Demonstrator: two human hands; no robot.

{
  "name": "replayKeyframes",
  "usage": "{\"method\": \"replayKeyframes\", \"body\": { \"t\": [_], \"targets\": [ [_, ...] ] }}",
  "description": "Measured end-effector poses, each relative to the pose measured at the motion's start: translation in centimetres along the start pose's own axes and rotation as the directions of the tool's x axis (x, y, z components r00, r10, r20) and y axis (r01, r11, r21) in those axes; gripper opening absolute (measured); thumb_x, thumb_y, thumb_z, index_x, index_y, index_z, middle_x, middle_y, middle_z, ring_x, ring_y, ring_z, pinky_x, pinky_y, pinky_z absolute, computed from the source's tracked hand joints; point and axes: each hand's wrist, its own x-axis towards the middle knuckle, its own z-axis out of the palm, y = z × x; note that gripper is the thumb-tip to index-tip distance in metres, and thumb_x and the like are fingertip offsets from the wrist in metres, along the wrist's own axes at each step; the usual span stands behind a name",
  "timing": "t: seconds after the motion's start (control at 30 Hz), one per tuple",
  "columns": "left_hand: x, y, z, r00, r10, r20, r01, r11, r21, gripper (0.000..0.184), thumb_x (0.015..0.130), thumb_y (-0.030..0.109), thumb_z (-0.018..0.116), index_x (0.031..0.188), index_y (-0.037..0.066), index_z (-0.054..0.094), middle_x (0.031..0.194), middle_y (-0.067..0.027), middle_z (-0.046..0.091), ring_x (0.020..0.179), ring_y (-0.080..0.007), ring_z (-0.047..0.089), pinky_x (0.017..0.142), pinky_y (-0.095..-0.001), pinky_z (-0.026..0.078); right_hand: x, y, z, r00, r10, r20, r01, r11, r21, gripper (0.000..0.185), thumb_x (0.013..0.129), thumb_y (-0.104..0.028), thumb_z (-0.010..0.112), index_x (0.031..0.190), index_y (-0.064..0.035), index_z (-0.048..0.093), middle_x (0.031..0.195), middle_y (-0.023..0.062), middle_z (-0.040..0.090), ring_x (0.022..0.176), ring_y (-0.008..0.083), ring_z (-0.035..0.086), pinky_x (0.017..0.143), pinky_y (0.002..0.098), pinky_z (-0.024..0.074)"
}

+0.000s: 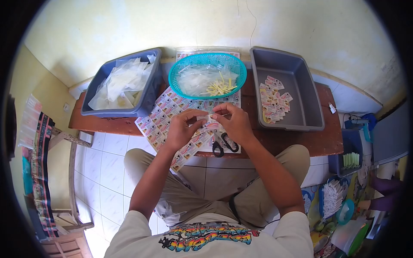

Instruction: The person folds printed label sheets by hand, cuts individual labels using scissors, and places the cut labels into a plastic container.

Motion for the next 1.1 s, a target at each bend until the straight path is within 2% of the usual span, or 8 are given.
{"method": "replayKeyframes", "body": {
  "t": [0.13,0.37,0.67,0.73,0.87,0.97,1.07,1.1],
  "targets": [
    [-0.6,-1.5,0.2,0.984,-0.177,0.008,0.176,0.967,-0.185,0.024,0.096,0.003,0.079,0.119,0.003,0.078,0.108,-0.0060,0.077,0.091,-0.0076,0.070,0.079,-0.0258,0.058,-0.2,-0.9,0.5,1.000,0.020,-0.002,-0.020,0.999,-0.033,0.024,0.093,-0.013,0.081,0.114,-0.0012,0.075,0.101,0.0109,0.080,0.090,0.0158,0.078,0.079,0.0306,0.0596],
    [-1.9,-1.5,0.1,0.993,-0.098,-0.071,0.091,0.991,-0.096,0.025,0.093,0.002,0.080,0.118,0.004,0.079,0.097,-0.0079,0.074,0.085,-0.0132,0.073,0.078,-0.0292,0.059,-0.3,-0.5,1.1,1.000,-0.002,0.004,0.002,0.997,-0.072,0.024,0.092,-0.013,0.081,0.112,-0.0009,0.075,0.100,0.0116,0.080,0.090,0.0168,0.078,0.079,0.0315,0.0600],
    [-3.0,-1.8,0.3,0.986,-0.157,-0.059,0.145,0.974,-0.173,0.024,0.095,0.002,0.079,0.118,0.003,0.078,0.103,-0.0093,0.078,0.086,-0.0125,0.074,0.078,-0.0283,0.060,-1.1,-0.9,1.2,0.999,0.001,0.035,0.003,0.994,-0.108,0.026,0.092,-0.012,0.081,0.115,-0.0008,0.075,0.099,0.0121,0.080,0.088,0.0172,0.078,0.079,0.0322,0.0606],
    [-3.1,-1.9,0.1,0.978,-0.205,-0.036,0.197,0.968,-0.157,0.025,0.096,0.002,0.077,0.121,0.002,0.077,0.107,-0.0069,0.078,0.095,-0.0099,0.071,0.085,-0.0274,0.058,-1.4,-0.7,1.1,0.999,0.002,0.035,0.002,0.992,-0.130,0.028,0.092,-0.012,0.081,0.117,-0.0008,0.074,0.099,0.0118,0.080,0.086,0.0169,0.078,0.077,0.0323,0.0607],
    [-3.4,-3.4,0.4,0.957,-0.291,-0.024,0.277,0.931,-0.236,0.024,0.098,0.001,0.076,0.122,0.000,0.076,0.108,-0.0073,0.078,0.096,-0.0103,0.071,0.085,-0.0275,0.058,-2.1,-0.6,0.8,1.000,0.018,0.024,-0.015,0.994,-0.109,0.029,0.093,-0.013,0.080,0.118,-0.0009,0.074,0.097,0.0119,0.080,0.083,0.0181,0.078,0.076,0.0332,0.0608],
    [-3.4,-3.6,0.3,0.938,-0.343,-0.038,0.316,0.898,-0.304,0.024,0.098,0.002,0.075,0.122,-0.001,0.076,0.109,-0.0076,0.078,0.096,-0.0102,0.071,0.085,-0.0274,0.058,-2.6,-0.6,0.7,1.000,0.008,0.015,-0.004,0.976,-0.216,0.033,0.092,-0.015,0.080,0.121,-0.0010,0.073,0.099,0.0139,0.078,0.080,0.0208,0.078,0.074,0.0337,0.0607],
    [-3.6,-3.9,0.2,0.958,-0.278,-0.071,0.251,0.931,-0.266,0.024,0.098,0.002,0.075,0.123,-0.001,0.076,0.109,-0.0074,0.078,0.095,-0.0097,0.071,0.085,-0.0270,0.058,-3.8,-0.2,0.6,0.995,0.044,0.085,-0.014,0.946,-0.325,0.042,0.093,-0.019,0.079,0.129,-0.0017,0.070,0.109,0.0179,0.075,0.091,0.0287,0.077,0.080,0.0401,0.0612],
    [-3.6,-3.9,0.2,0.958,-0.277,-0.079,0.251,0.937,-0.244,0.024,0.098,0.002,0.075,0.123,-0.001,0.076,0.108,-0.0071,0.078,0.095,-0.0096,0.071,0.085,-0.0269,0.058,-4.1,0.5,0.7,0.995,-0.010,0.097,0.055,0.884,-0.464,0.045,0.091,-0.019,0.080,0.132,-0.0021,0.068,0.111,0.0185,0.073,0.092,0.0307,0.076,0.082,0.0412,0.0606]
  ]
}}
